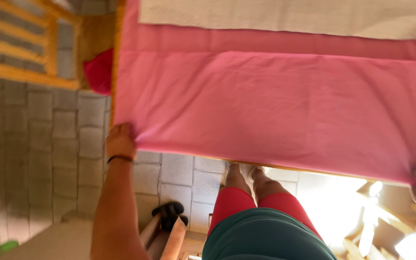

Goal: Placing and smoothing a paper pattern onto a piece of fabric on a work table in preparation for cutting.

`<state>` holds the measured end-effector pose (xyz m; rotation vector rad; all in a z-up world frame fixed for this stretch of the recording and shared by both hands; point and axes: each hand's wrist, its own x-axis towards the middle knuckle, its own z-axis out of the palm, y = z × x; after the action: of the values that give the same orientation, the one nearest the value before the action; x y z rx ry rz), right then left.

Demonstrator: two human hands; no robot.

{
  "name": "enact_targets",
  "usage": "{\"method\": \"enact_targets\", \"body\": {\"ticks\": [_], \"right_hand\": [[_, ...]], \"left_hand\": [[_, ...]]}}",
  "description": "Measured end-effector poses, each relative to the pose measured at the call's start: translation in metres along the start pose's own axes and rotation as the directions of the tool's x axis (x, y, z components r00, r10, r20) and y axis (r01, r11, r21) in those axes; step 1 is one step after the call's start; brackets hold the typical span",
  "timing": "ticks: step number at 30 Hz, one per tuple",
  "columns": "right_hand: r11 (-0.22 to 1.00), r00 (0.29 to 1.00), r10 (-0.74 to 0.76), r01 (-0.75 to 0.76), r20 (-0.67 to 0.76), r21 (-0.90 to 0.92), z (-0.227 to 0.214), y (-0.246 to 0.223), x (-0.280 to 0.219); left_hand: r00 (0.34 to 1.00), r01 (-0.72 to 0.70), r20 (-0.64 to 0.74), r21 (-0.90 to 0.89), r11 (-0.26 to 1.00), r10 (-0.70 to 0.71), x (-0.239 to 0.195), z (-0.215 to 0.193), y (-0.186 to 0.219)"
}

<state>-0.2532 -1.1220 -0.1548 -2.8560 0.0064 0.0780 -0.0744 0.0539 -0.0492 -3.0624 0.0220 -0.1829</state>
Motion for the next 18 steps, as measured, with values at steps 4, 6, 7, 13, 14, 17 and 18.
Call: {"method": "enact_targets", "body": {"ticks": [4, 6, 7, 13, 14, 17, 18], "right_hand": [[0.753, 0.912, 0.335, -0.11, 0.235, -0.649, -0.073, -0.057, 0.005], [0.756, 0.805, 0.579, -0.472, 0.128, -0.453, -0.104, -0.068, 0.018], [0.727, 0.779, 0.618, -0.512, 0.11, -0.458, -0.109, -0.065, 0.026], [0.456, 0.451, 0.888, -0.889, -0.087, 0.036, -0.147, -0.069, 0.084], [0.39, 0.39, 0.919, -0.921, -0.06, -0.009, -0.153, -0.074, 0.097], [0.29, 0.288, 0.955, -0.957, -0.073, 0.018, -0.162, -0.072, 0.11], [0.285, 0.276, 0.955, -0.954, -0.106, 0.088, -0.162, -0.07, 0.115]], "left_hand": [[0.985, 0.05, 0.159, 0.056, 0.997, -0.058, -0.007, -0.013, -0.011], [0.996, 0.07, 0.054, 0.078, 0.994, -0.074, -0.004, -0.027, 0.002], [0.998, 0.026, 0.053, 0.055, 0.998, -0.029, 0.007, -0.03, 0.021], [0.984, -0.022, 0.173, -0.071, 0.997, 0.034, 0.026, -0.029, 0.099], [0.985, 0.029, 0.169, -0.099, 0.995, -0.012, 0.025, -0.028, 0.106], [0.995, 0.013, 0.096, -0.127, 0.992, -0.001, 0.022, -0.023, 0.112], [0.999, -0.026, 0.019, -0.116, 0.993, 0.029, 0.018, -0.023, 0.109]]}}
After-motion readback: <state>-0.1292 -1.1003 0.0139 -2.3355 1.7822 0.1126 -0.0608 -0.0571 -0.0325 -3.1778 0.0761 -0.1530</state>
